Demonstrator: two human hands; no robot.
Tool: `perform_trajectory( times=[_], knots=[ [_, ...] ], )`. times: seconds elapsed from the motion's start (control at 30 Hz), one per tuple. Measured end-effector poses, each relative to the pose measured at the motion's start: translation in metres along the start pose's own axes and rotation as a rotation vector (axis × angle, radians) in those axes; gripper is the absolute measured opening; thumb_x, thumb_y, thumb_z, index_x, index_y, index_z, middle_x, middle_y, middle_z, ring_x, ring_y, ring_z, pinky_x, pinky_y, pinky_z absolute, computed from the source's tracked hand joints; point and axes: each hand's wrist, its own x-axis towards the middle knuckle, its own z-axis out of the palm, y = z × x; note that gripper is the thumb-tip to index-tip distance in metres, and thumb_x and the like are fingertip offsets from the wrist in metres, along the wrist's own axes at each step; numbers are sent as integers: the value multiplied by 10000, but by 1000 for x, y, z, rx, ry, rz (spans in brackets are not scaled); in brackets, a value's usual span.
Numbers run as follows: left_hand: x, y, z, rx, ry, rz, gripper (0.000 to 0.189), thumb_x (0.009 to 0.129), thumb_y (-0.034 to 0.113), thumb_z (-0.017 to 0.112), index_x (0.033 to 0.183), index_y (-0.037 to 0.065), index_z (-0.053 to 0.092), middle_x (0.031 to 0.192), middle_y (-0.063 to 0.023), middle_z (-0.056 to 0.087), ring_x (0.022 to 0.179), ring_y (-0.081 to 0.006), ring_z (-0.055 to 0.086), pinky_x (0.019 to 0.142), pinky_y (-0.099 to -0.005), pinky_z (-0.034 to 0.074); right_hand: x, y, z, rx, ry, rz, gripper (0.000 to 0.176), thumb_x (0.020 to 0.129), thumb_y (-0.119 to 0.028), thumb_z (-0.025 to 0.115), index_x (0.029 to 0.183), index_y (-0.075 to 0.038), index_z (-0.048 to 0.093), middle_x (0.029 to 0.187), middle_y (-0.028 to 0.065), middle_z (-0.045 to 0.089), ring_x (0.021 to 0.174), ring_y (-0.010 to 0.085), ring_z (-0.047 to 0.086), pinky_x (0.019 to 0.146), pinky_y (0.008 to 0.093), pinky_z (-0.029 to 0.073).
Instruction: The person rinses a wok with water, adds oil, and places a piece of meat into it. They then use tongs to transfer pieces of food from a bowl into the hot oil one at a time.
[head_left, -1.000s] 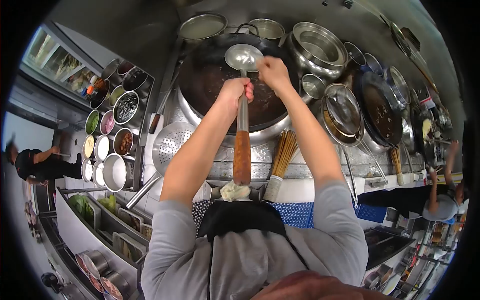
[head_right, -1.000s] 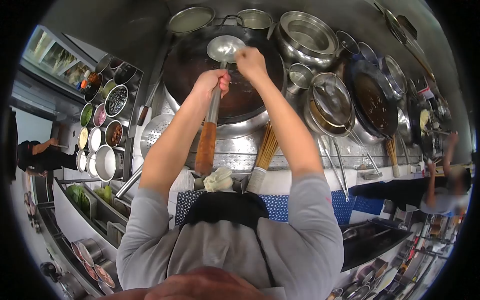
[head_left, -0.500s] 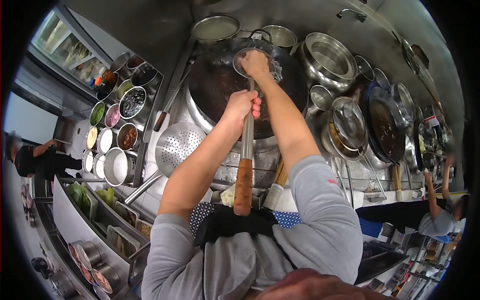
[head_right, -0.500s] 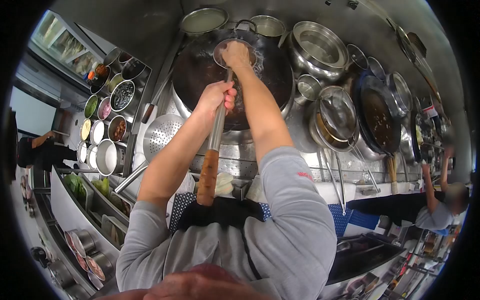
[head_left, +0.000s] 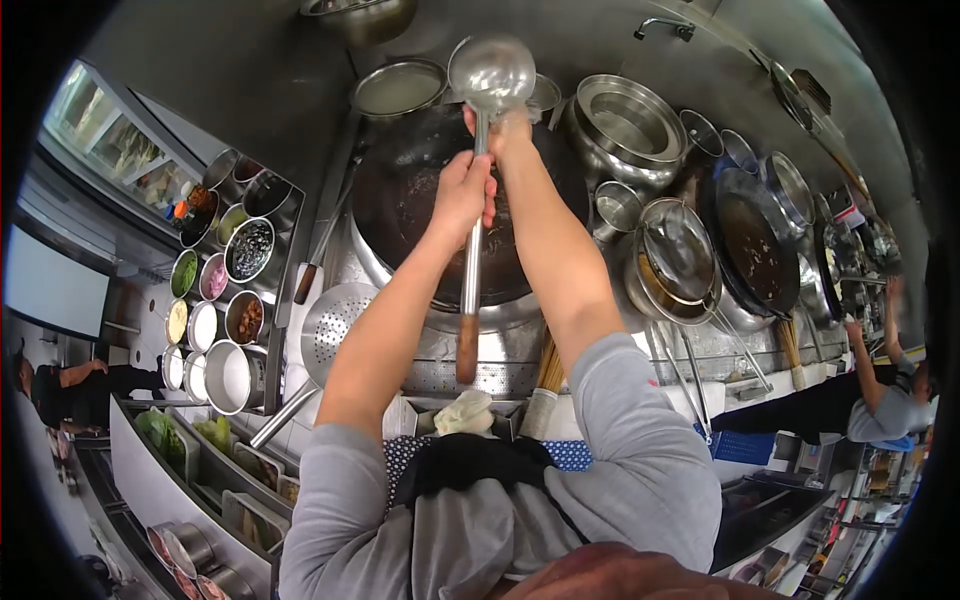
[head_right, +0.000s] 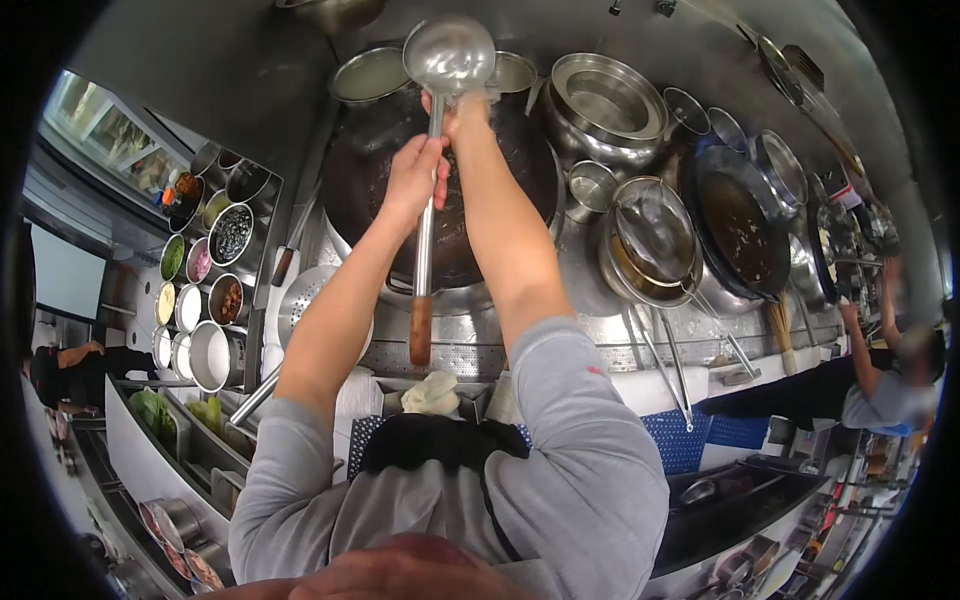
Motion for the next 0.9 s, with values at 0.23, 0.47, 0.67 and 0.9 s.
perform_trajectory(
  times=[0.23, 0.47, 0.67, 0.9],
  knots=[
    [93, 30, -14, -234, 40, 84, 257, 1024, 282, 459, 977, 68, 594, 736, -29, 592, 542, -117, 547, 431, -256, 456, -62, -12, 55, -921, -263, -132, 408, 1027, -346, 400, 1212, 4, 500, 1086, 154, 655, 863, 215, 661, 655, 324, 563],
    [139, 39, -8, -536, -122, 165, 277, 1043, 227, 410, 1076, 55, 624, 924, -56, 633, 826, -168, 574, 792, -344, 473, -141, -26, 15, -1245, -278, -202, 575, 919, -148, 548, 1454, -83, 346, 969, 162, 649, 704, 174, 679, 516, 303, 549],
    [116, -11, -14, 196, -134, -102, 332, 982, 359, 502, 1171, 129, 649, 999, 28, 592, 890, -112, 504, 814, -335, 425, -146, -47, -26, -1913, 124, -648, 444, 822, -148, 674, 1248, -66, 581, 981, 210, 691, 924, 343, 684, 789, 427, 534],
    [74, -48, -57, 401, -279, -295, 392, 971, 334, 558, 1278, 95, 597, 1129, -32, 602, 1050, -173, 544, 945, -386, 445, -108, -136, -84, -2067, 567, -458, 245, 815, -125, 574, 984, 45, 623, 694, 197, 674, 538, 283, 675, 650, 413, 544]
  ],
)
